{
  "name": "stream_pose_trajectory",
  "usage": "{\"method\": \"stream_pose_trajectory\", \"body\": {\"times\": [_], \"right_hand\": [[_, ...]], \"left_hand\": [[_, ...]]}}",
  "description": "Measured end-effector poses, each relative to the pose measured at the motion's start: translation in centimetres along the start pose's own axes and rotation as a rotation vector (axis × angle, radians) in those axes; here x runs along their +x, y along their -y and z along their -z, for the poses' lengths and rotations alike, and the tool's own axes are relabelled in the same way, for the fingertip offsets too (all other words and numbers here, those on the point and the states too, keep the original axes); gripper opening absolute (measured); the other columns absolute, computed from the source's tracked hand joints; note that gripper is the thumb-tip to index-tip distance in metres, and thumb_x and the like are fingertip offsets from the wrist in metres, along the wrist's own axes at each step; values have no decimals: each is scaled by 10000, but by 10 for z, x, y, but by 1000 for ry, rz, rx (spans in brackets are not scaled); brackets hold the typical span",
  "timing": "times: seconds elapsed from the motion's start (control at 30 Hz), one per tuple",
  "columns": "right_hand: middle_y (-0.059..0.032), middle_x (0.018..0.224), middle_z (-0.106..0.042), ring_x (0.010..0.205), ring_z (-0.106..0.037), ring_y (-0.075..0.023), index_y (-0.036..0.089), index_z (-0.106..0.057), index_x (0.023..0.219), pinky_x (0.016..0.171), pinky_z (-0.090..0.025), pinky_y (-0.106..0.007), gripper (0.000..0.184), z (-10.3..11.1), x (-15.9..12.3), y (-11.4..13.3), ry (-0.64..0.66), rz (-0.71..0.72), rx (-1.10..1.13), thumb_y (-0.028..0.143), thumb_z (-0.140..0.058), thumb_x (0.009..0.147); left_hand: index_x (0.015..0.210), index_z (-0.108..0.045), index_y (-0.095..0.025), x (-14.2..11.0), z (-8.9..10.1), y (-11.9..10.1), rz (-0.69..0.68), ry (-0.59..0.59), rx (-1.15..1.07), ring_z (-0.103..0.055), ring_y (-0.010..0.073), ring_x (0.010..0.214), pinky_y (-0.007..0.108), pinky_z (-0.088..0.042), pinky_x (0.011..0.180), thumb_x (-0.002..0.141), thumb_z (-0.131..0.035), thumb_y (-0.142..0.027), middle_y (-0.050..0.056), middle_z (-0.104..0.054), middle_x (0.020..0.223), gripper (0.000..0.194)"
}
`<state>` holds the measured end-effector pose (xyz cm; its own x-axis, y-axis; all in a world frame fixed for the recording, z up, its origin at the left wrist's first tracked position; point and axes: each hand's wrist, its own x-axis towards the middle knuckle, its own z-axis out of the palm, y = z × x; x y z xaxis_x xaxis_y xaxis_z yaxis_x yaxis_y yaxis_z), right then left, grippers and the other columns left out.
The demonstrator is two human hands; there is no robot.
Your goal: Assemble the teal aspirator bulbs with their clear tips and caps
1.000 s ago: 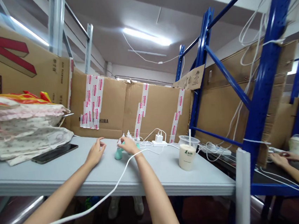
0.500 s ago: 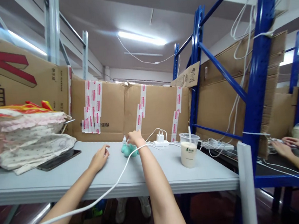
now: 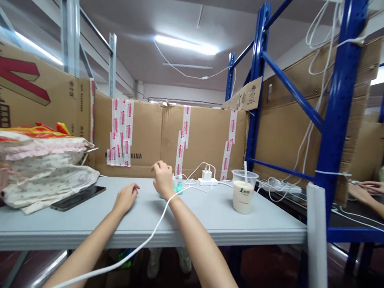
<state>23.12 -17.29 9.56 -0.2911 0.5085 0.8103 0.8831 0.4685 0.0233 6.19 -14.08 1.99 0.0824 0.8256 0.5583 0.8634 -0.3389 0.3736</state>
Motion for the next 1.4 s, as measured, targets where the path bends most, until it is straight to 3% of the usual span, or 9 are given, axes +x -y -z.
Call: {"method": "stream_pose_trajectory", "body": {"times": [0.17,0.33,0.57,0.7,0.83,1.0,1.13,1.3,1.4], "right_hand": [[-42,871,-584,874,-509,-160,188,-571,777,747,-342,-263,163,-42,-39,24,354,208,74,107,-430,767],[-52,901,-608,888,-528,-155,175,-593,835,695,-364,-234,192,-61,-53,22,482,30,99,124,-413,793],[-54,926,-574,907,-489,-171,182,-585,856,737,-366,-256,178,-46,-51,23,361,82,8,167,-411,823],[-90,1050,-522,993,-426,-197,154,-485,1128,734,-377,-269,334,-14,-21,12,173,109,-141,110,-395,810],[-126,1130,-493,1041,-392,-239,145,-550,1055,789,-368,-323,272,12,17,-14,316,293,-300,124,-449,803],[-129,980,-611,1021,-478,-250,146,-665,874,839,-348,-344,210,13,30,-29,632,353,-343,38,-557,731],[-146,862,-650,896,-574,-223,125,-687,776,759,-385,-301,204,6,30,-22,621,305,-318,8,-521,757],[-98,868,-659,845,-600,-192,174,-699,828,692,-394,-246,158,6,38,-14,581,358,-248,88,-626,718],[-59,898,-658,920,-569,-183,206,-685,878,725,-387,-234,164,-3,37,-6,457,401,-96,181,-660,718]], "left_hand": [[797,-606,-197,3,-9,10,72,165,73,-589,231,863,332,-402,765,794,-369,-202,80,-665,860,237],[869,-606,-209,5,-17,17,81,228,51,-590,205,890,293,-410,742,786,-343,-172,65,-662,940,279],[874,-595,-207,4,-14,15,56,251,31,-584,202,892,296,-406,767,780,-338,-166,64,-655,929,276],[868,-588,-210,5,-14,15,39,261,22,-569,205,932,300,-394,794,777,-331,-152,65,-646,967,279],[870,-579,-206,5,-13,14,54,275,19,-563,220,934,319,-389,792,774,-324,-142,78,-638,963,280],[853,-572,-199,2,-9,11,49,272,-12,-561,217,931,323,-388,798,785,-312,-145,78,-631,954,274],[945,-549,-199,1,-10,6,35,237,-60,-563,200,923,294,-411,781,782,-412,-260,57,-624,959,221],[1176,-437,-191,2,-9,-4,-80,51,-284,-496,231,1077,316,-386,878,670,-589,-524,79,-549,1175,625],[1104,-501,-209,2,-5,-5,-112,47,-303,-552,224,984,299,-400,822,734,-517,-548,63,-617,1054,502]]}}
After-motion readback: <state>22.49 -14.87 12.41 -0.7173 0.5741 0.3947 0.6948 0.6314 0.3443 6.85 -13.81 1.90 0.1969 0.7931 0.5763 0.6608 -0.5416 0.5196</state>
